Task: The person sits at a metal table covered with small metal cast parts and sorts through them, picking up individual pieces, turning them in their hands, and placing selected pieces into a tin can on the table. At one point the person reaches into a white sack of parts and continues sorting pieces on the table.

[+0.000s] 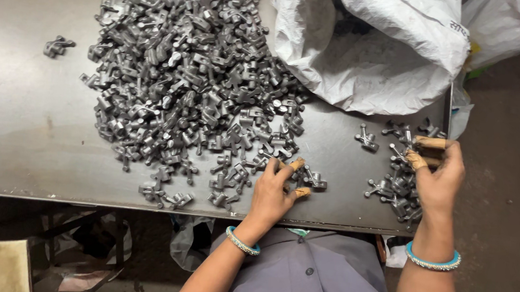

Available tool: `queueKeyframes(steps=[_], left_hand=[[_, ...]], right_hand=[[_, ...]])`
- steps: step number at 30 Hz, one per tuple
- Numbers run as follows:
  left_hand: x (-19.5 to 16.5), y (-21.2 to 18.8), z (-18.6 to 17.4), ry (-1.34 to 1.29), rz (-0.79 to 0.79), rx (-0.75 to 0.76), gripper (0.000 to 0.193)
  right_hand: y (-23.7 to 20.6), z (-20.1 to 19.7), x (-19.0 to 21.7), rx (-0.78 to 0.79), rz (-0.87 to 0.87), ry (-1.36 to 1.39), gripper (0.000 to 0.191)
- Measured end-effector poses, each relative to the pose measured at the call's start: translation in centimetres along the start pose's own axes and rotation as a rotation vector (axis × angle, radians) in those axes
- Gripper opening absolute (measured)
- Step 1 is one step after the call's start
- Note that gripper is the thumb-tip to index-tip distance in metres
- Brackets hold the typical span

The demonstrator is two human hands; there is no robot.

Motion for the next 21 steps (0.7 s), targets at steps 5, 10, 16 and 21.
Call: queueKeyframes(steps=[5,10,16,21], left_hand=[[-0.9,0.1,0.0,0.01,0.036,-0.025,0.053],[-2.0,0.3,1.3,-0.076,0.036,0.091,0.056],[-3.6,-0.8,3.7,-0.071,0.177,0.26,0.057],[-3.9,-1.1,4.6,-0.033,0.169,0.315,0.052]], right_hand=[[-4.4,0.9,0.3,0.081,0.053,-0.056,0.026],[-10.8,4.2,3.8,0.24,-0.207,-0.442,0.024],[-11.6,2.8,5.0,0.134,-0.257,-0.404,0.028],[-8.8,-0.5,1.5,-0.002,-0.175,-0.782,0.039]])
Point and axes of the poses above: each hand's wrist, its own y-axis towards the middle knuckle, its own z-axis out of the palm, x = y × z, the point moved 6 cm from there along y, towards the middle knuckle, and after that the axes turned 11 degrees about -y, right-handed, at the moved point
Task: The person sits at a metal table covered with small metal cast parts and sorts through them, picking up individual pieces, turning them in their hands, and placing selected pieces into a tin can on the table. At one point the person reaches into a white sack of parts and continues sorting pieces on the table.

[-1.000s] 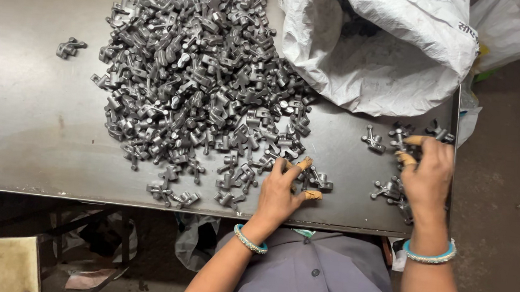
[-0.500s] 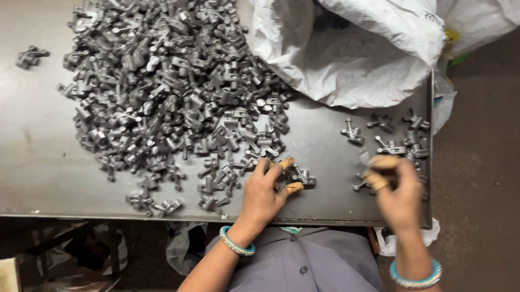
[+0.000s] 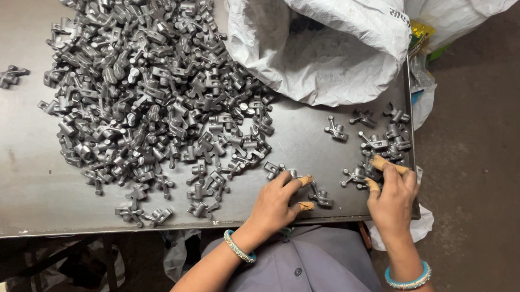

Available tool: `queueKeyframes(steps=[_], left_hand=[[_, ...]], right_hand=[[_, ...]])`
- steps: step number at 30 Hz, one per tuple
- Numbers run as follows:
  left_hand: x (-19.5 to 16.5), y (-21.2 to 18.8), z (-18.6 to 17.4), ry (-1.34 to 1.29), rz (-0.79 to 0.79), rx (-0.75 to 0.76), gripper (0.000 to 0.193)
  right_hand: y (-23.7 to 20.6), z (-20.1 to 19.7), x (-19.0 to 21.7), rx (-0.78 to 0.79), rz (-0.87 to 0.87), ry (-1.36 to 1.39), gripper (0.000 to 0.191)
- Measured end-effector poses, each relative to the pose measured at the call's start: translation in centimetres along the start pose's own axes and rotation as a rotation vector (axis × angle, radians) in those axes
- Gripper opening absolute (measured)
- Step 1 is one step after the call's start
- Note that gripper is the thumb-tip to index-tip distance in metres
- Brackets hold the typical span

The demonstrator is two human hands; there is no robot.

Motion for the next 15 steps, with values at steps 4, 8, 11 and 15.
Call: queueKeyframes(steps=[4,8,11,15], left_hand=[[-0.1,0.1,0.1,-0.042,-0.004,-0.004,0.053],[-0.1,0.3,0.6,-0.004,0.019,-0.027,0.048],[0.0,0.5,1.3,-0.012,0.021,0.008,0.049],[-0.4,0.9,1.9,-0.025,0.027,0.041,0.048]], right_hand=[[0.5,1.3,-1.4,0.05,-0.033,-0.147,0.045],[0.9,1.2,-1.4,0.058,-0.019,-0.045,0.037],[1.3,0.6,-1.1,0.055,-0.02,0.052,0.03],[1.2,-0.5,-0.8,0.05,0.021,0.178,0.026]])
Point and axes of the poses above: each hand's wrist, its own y-axis towards the middle knuckle, its own z-axis out of the palm, x = y × z, the point moved 6 cm from there along y, towards the middle knuckle, and after that the axes turned 11 degrees about -y, right-handed, at the moved point
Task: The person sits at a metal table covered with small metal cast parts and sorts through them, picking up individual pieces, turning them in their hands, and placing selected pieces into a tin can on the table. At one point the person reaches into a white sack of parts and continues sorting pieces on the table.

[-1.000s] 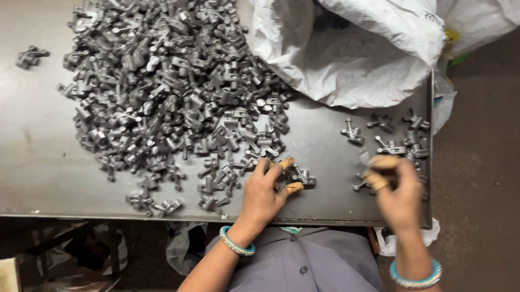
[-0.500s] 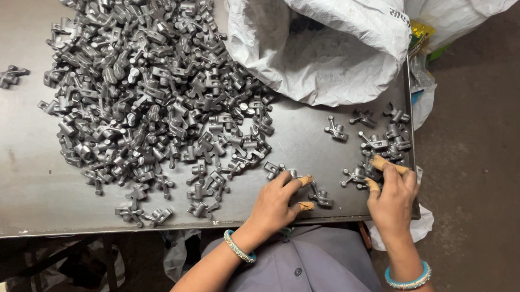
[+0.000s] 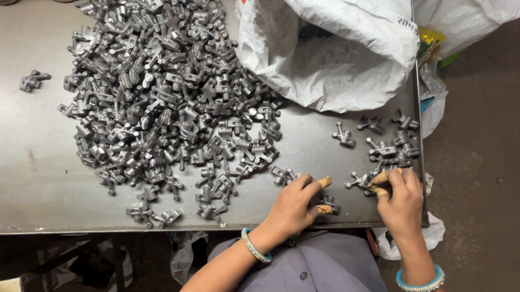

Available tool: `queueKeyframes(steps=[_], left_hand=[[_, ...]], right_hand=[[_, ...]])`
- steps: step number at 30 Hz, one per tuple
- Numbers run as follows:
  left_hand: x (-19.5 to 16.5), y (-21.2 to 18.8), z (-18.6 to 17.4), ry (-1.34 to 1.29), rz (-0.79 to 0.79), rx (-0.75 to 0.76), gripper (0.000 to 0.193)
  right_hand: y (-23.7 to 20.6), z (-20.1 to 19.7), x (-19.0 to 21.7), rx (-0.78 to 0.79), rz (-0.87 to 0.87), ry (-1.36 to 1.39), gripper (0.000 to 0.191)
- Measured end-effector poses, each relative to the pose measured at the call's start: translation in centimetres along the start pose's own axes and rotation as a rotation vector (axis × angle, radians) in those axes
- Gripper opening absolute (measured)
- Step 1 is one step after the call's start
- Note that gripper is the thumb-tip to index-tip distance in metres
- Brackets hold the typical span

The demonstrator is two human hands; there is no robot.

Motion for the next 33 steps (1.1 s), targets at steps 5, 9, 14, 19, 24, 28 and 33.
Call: queueKeyframes(steps=[5,9,14,19,24,28,33], left_hand=[[-2.1,1.7,-0.6,0.009,0.037,-0.05,0.07],[-3.5,2.6,-0.4,0.007,-0.051,0.041,0.09],[-3.6,2.9,0.6,0.121,-0.096,0.129,0.091],[-2.6,2.4,3.0,0.272,-0.082,0.166,0.08],[-2.6,2.0,4.2,0.322,-0.023,0.078,0.074],[-2.3,2.3,4.5,0.323,-0.026,0.089,0.069],[-2.6,3.9,4.6,0.338,-0.016,0.102,0.076]], right_hand=[[-0.1,0.9,2.1,0.01,-0.017,0.353,0.023],[-0.5,4.3,3.5,0.269,0.165,0.549,0.026],[0.6,2.4,4.1,0.098,-0.031,0.183,0.028],[3.8,1.2,5.4,-0.078,-0.214,0.03,0.03],[6.6,4.5,6.6,0.024,-0.327,-0.194,0.028],[8.3,5.1,4.0,0.023,-0.326,-0.195,0.02],[10.7,4.8,-0.6,0.066,-0.229,-0.4,0.016]])
Point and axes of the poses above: each hand's wrist, its own y-axis towards the middle knuckle, its own z-axis out of the palm, x = y × z, the point moved 6 cm from there along y, towards the middle knuckle, and after that the axes turned 11 degrees about -y, right-handed, at the moved point
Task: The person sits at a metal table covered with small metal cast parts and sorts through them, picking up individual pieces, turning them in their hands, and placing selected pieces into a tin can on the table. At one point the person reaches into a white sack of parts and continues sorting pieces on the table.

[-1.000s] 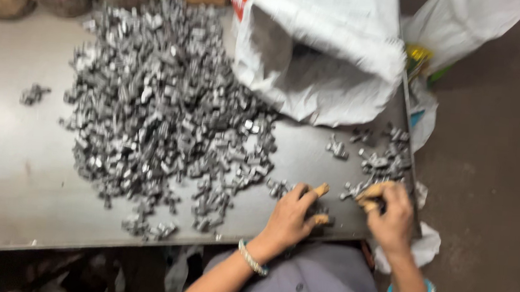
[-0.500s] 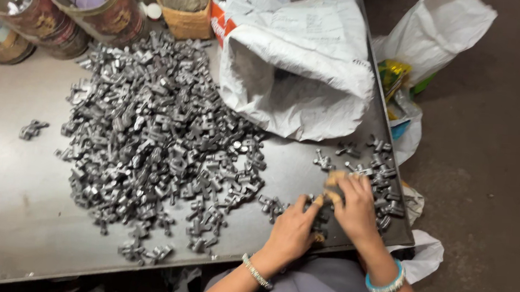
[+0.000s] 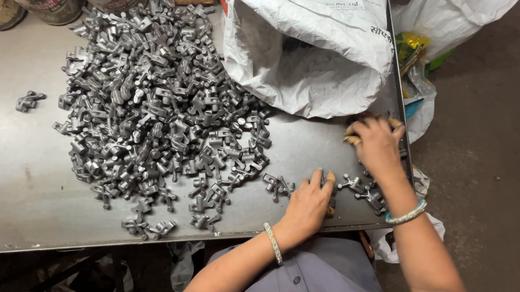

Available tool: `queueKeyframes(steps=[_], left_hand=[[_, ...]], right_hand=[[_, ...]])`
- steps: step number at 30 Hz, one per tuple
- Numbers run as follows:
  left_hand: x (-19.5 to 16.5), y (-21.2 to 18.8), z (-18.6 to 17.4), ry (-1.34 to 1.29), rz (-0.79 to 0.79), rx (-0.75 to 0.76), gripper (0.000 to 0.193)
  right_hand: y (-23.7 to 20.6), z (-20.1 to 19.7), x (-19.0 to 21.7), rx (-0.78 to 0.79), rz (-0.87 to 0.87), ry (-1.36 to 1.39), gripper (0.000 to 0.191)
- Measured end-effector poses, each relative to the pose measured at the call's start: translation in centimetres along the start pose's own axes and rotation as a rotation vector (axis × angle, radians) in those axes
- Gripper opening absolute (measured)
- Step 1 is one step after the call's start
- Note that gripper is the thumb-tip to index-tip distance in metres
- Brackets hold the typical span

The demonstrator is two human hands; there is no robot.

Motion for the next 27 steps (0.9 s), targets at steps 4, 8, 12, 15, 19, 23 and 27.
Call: queueKeyframes(steps=[4,8,12,15,19,23,27], left_hand=[[0.1,1.8,-0.2,0.009,-0.055,0.044,0.081],[0.4,3.1,-0.9,-0.004,-0.024,0.011,0.077],[1.3,4.3,-0.8,-0.017,-0.04,0.018,0.07],[1.8,5.2,-0.8,0.005,-0.029,-0.011,0.055],[1.9,5.7,-0.5,-0.003,-0.038,0.015,0.046],[1.7,5.9,-0.5,-0.012,-0.063,0.044,0.046],[1.3,5.5,-0.8,-0.026,-0.06,0.04,0.052]], right_hand=[[1.0,-1.2,-2.4,-0.024,0.024,0.134,0.015],[-1.5,-3.4,-1.4,-0.076,-0.025,0.22,0.029],[-7.7,-3.6,2.3,0.047,-0.103,0.124,0.041],[-10.6,-2.8,2.7,0.034,0.041,0.117,0.031],[-10.9,-2.0,1.6,-0.114,0.101,0.083,0.026],[-9.5,-0.7,0.6,-0.144,0.101,0.101,0.023],[-8.0,-0.4,-0.9,-0.157,0.117,0.1,0.026]])
Point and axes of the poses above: each hand's wrist, its own y-axis towards the middle knuckle, its own z-axis out of the palm, x = y × z, the point moved 6 cm from there along y, towards the middle knuckle, and after that the axes turned 11 degrees about -y, right-handed, at the moved point
